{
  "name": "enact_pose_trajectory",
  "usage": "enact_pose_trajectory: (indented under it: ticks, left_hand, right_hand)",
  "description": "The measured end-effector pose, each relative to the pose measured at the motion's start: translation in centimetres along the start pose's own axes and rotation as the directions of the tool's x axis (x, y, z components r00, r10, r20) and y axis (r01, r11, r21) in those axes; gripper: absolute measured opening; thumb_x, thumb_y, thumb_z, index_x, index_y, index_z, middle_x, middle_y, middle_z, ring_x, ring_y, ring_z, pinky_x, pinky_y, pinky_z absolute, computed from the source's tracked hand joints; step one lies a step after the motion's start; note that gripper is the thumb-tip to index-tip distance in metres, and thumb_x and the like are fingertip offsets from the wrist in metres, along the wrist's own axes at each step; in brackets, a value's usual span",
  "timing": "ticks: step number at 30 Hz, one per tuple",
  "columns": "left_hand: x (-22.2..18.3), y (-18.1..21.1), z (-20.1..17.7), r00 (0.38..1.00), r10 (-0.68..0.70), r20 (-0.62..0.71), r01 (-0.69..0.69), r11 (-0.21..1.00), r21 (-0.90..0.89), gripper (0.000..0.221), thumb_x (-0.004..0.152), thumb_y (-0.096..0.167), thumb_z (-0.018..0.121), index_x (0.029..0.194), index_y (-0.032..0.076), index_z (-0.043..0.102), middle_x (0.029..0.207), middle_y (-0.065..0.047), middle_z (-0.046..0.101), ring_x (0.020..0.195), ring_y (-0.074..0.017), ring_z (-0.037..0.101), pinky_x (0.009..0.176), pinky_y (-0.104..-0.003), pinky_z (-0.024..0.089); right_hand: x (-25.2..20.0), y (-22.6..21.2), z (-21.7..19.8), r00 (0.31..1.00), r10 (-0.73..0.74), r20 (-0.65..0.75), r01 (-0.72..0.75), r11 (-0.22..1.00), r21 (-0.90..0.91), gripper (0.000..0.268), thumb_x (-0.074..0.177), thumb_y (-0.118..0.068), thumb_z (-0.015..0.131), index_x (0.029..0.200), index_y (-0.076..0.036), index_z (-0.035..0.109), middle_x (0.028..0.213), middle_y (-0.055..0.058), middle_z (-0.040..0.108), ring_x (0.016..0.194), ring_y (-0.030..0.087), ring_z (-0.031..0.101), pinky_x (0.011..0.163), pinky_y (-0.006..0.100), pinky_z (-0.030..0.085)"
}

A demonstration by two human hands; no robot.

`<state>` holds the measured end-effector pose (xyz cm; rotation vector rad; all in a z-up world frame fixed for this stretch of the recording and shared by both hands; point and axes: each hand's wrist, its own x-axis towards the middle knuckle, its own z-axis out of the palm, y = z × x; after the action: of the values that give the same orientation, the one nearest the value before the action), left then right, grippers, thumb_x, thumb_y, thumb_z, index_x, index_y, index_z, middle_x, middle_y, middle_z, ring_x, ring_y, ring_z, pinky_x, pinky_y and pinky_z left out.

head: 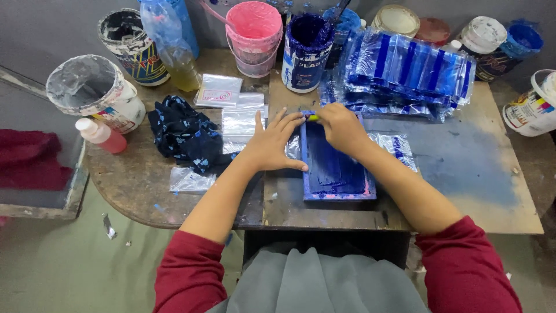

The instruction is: Applying blue ink to a screen printing frame using a sponge on a workbench

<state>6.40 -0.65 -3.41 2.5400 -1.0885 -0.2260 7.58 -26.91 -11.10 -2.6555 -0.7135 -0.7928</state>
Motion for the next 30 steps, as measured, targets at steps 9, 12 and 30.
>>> enact_pose_trajectory:
  ticks: [9, 12, 30]
  left_hand:
    - [-0.1, 0.4, -0.4, 1.0, -0.008, 0.009, 0.008, 1.0, 0.0, 0.112, 0.067, 0.086, 0.068, 0.154, 0.022, 0.036, 0.162, -0.002, 0.035, 0.154, -0.0317, 0.021, 0.115, -0.077, -0.001]
    - [0.0, 0.3, -0.3, 1.0, -0.011, 0.009, 0.011, 1.0, 0.004, 0.114, 0.065, 0.087, 0.068, 0.154, 0.023, 0.037, 0.162, -0.001, 0.035, 0.154, -0.0315, 0.021, 0.115, -0.078, 0.0]
    - [0.0, 0.4, -0.5, 0.999, -0.027, 0.033, 0.028, 0.999, -0.033, 0.112, 0.066, 0.084, 0.071, 0.154, 0.023, 0.036, 0.163, 0.0, 0.034, 0.155, -0.0314, 0.02, 0.116, -0.077, -0.003]
  right_hand:
    - [-7.9, -9.5, -7.2, 0.975, -0.143, 0.173, 0.107, 0.973, 0.205, 0.021, 0.093, 0.001, 0.057, 0.106, -0.007, 0.072, 0.099, 0.011, 0.069, 0.1, 0.028, 0.068, 0.09, 0.037, 0.055]
    - [-10.6, -10.7, -7.9, 0.968, -0.179, 0.177, 0.14, 0.967, 0.212, 0.021, 0.096, 0.004, 0.054, 0.111, 0.0, 0.069, 0.101, 0.014, 0.067, 0.1, 0.032, 0.069, 0.093, 0.039, 0.056]
    - [-2.9, 1.0, -2.3, 0.998, -0.041, 0.054, 0.043, 0.998, -0.036, 0.012, 0.099, -0.007, 0.061, 0.098, -0.009, 0.074, 0.1, 0.007, 0.068, 0.101, 0.026, 0.068, 0.091, 0.034, 0.053]
